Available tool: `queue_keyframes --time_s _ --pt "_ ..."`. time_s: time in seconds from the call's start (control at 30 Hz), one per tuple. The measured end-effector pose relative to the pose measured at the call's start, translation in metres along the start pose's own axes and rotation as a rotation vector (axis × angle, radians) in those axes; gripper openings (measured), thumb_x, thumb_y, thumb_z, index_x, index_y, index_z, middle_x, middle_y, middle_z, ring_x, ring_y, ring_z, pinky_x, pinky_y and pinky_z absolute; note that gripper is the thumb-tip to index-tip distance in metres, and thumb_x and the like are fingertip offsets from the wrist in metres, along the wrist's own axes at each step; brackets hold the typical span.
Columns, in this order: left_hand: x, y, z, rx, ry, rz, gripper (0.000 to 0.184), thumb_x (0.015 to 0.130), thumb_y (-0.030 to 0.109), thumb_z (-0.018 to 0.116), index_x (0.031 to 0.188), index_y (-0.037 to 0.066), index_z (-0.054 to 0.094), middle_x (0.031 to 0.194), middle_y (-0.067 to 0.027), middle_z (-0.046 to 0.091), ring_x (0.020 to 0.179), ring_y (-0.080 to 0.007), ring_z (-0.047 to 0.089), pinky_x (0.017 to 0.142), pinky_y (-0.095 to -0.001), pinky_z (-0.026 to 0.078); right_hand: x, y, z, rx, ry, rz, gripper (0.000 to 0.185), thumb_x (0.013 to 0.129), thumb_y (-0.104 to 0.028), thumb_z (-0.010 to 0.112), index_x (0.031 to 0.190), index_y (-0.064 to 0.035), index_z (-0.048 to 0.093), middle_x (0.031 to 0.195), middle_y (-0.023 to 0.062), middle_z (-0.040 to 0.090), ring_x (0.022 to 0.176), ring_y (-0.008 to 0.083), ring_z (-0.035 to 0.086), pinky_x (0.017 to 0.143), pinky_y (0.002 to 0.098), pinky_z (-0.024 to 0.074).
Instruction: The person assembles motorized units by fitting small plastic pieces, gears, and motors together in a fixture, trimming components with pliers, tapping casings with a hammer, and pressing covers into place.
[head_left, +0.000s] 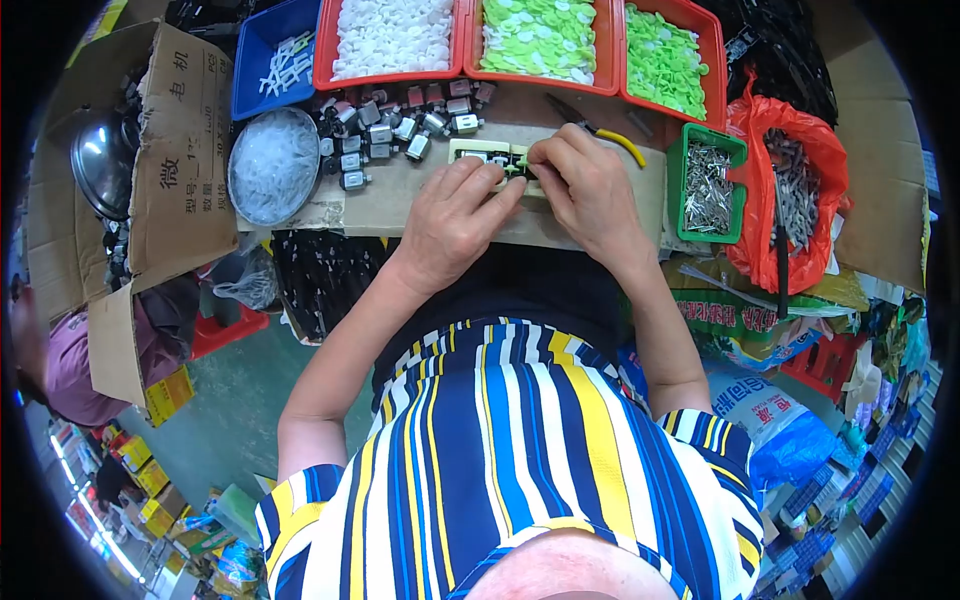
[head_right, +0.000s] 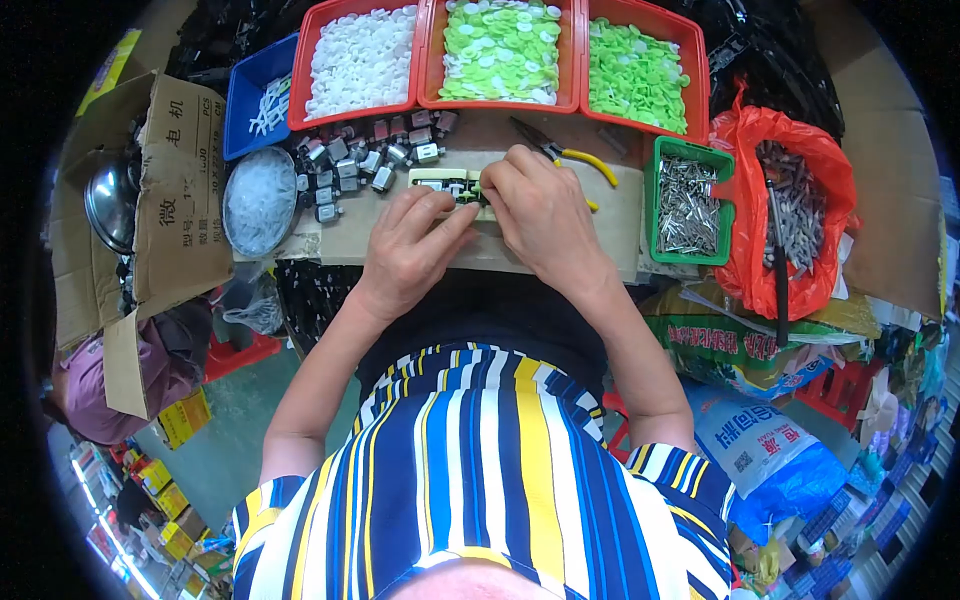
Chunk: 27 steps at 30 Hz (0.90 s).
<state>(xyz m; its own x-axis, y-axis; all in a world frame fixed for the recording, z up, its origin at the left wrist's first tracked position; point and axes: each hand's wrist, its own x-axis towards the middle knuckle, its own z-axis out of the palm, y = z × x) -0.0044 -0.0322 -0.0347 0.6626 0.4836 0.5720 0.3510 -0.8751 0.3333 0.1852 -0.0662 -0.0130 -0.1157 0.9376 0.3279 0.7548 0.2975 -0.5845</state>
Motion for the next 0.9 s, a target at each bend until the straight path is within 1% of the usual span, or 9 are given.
queue_keyframes --time_s 0.2,0.3,0.43,0.53,0.6,0.63,0.73,0.8,0.9 --pt "-0.0001 -0.0011 0.0034 0.069 -0.044 0.017 0.035 0.072 0.01 0.076 0.105 0.003 0.066 0.099 -0.0094 0.058 0.096 -0.0279 0.057 0.082 -0.0384 0.048 0.0047 -0.0003 -0.0049 -0.01 -0.102 -0.03 0.007 0.084 -0.008 0.06 0.084 -0.0002 0.059 0.08 0.0144 0.054 0.079 0.0342 0.058 0.068 0.0441 0.0448" --pt "-0.0006 -0.0004 0.0031 0.142 -0.044 0.047 0.034 0.074 0.013 0.076 0.105 0.003 0.066 0.099 -0.009 0.058 0.098 -0.0274 0.056 0.084 -0.038 0.047 0.006 -0.0001 -0.0064 0.014 -0.133 0.006 0.008 0.083 -0.006 0.061 0.086 0.0006 0.06 0.081 0.0145 0.054 0.079 0.0351 0.058 0.068 0.0445 0.0451" --pt "-0.0041 -0.0033 0.0047 0.174 -0.085 0.078 0.035 0.075 0.014 0.075 0.106 0.003 0.065 0.099 -0.009 0.058 0.099 -0.0269 0.057 0.085 -0.0378 0.046 0.004 -0.0037 -0.0027 0.043 -0.062 0.035 0.009 0.082 -0.005 0.062 0.088 0.001 0.061 0.083 0.0144 0.055 0.079 0.0356 0.058 0.069 0.0448 0.0454" --pt "-0.0025 -0.0048 0.0041 0.167 -0.1 0.108 0.036 0.076 0.014 0.075 0.108 0.002 0.064 0.098 -0.0091 0.057 0.1 -0.0267 0.057 0.085 -0.0378 0.046 0.0014 -0.0023 -0.0032 0.053 -0.039 0.013 0.012 0.079 -0.003 0.063 0.09 0.0013 0.062 0.085 0.0137 0.055 0.079 0.0348 0.058 0.069 0.045 0.0459" --pt "-0.0026 -0.006 0.0034 0.196 -0.11 0.132 0.036 0.076 0.014 0.074 0.108 0.002 0.064 0.098 -0.0093 0.057 0.1 -0.0267 0.057 0.085 -0.0374 0.047 0.001 -0.0034 -0.0059 -0.052 -0.102 -0.068 0.013 0.077 -0.004 0.064 0.089 0.0005 0.062 0.085 0.0125 0.055 0.081 0.0324 0.059 0.069 0.0438 0.0455" --pt "-0.0025 -0.0069 0.0034 0.188 -0.105 0.141 0.036 0.076 0.014 0.074 0.108 0.002 0.064 0.098 -0.0093 0.057 0.1 -0.0267 0.057 0.085 -0.0374 0.047 0.0005 -0.0048 -0.0065 -0.062 -0.098 -0.063 0.013 0.077 -0.004 0.064 0.089 0.0005 0.062 0.085 0.0125 0.055 0.081 0.0324 0.059 0.069 0.0438 0.0455" --pt "-0.0011 -0.0085 0.0009 0.185 -0.14 0.16 0.036 0.077 0.013 0.073 0.109 0.001 0.063 0.099 -0.0097 0.056 0.1 -0.0271 0.057 0.085 -0.0368 0.047 0.0002 -0.0084 -0.006 -0.175 -0.11 -0.129 0.006 0.074 -0.005 0.062 0.08 -0.002 0.06 0.083 0.0104 0.054 0.085 0.0284 0.059 0.069 0.0411 0.0442" --pt "0.0001 -0.0087 0.0004 0.186 -0.131 0.18 0.037 0.076 0.012 0.059 0.111 -0.002 0.062 0.101 -0.0107 0.055 0.104 -0.0267 0.055 0.085 -0.0358 0.047 0.0006 -0.0068 -0.0043 -0.177 -0.098 -0.146 0.004 0.074 -0.005 0.061 0.076 -0.0018 0.059 0.083 0.0106 0.054 0.085 0.0291 0.059 0.069 0.0415 0.0447" --pt "-0.0011 -0.0087 0.0031 0.193 -0.137 0.177 0.039 0.075 0.011 0.059 0.112 -0.001 0.064 0.101 -0.0111 0.056 0.104 -0.0279 0.056 0.085 -0.0372 0.047 -0.0017 0.0003 -0.0013 -0.154 -0.109 -0.157 0.007 0.07 -0.006 0.064 0.075 -0.0027 0.061 0.085 0.0111 0.056 0.086 0.0291 0.06 0.072 0.0417 0.046"
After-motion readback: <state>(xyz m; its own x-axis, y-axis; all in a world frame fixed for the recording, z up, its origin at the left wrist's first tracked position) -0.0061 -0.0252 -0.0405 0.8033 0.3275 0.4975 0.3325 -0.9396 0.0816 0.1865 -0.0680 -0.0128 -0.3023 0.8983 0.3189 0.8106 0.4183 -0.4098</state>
